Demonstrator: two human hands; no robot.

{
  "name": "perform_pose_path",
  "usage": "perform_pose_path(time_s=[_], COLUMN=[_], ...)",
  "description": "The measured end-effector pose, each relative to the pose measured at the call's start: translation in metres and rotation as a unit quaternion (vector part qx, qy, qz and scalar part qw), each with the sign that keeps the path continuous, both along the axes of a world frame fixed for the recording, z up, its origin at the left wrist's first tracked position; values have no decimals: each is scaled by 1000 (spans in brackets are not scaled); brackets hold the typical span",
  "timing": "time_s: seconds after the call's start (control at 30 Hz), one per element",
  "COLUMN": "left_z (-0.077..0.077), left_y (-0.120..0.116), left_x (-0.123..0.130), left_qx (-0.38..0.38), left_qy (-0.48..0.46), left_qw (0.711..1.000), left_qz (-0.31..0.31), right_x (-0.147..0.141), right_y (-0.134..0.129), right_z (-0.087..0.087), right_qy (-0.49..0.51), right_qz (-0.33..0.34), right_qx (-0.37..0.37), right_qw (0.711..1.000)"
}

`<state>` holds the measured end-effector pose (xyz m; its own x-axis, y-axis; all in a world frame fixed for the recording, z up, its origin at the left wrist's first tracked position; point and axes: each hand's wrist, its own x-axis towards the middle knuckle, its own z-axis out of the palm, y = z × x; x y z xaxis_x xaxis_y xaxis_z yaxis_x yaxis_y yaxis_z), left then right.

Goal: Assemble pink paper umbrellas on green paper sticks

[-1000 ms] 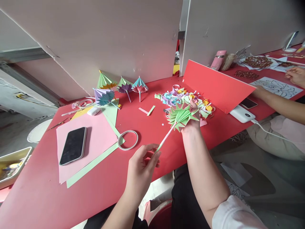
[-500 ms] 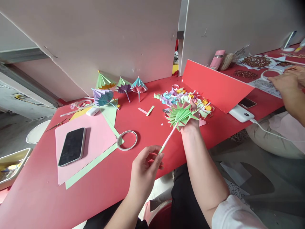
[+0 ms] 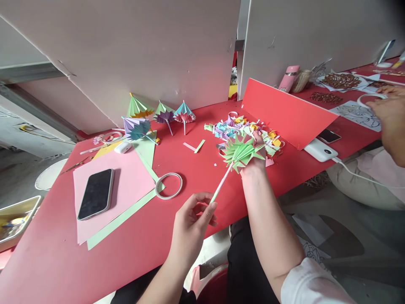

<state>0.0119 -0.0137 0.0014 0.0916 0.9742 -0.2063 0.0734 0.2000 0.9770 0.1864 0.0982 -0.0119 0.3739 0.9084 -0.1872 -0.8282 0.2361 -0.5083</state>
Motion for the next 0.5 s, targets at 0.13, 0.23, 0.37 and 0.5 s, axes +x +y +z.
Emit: perform_pose_path(time_s=[0.13,0.23,0.37,0.5], left_z=[-1,-4,-10,-12], left_y=[1,2,2,1], left_x=[-1,-3,-4,0], left_qx=[-15,-36,-31,-19], left_qy=[-14,-44,-72,-68], left_qw=[1000,998,996,997], left_qz=[0,-26,-46,-37], right_x=[1,1,-1,-2], right_y=[1,-1,-2,-2], right_z=[0,2,4,2], right_qy=[2,1,3,10], right_qz=[3,-49,-74,-58], right_qx=[2,2,-3,-5], right_qw=[1000,999,997,998])
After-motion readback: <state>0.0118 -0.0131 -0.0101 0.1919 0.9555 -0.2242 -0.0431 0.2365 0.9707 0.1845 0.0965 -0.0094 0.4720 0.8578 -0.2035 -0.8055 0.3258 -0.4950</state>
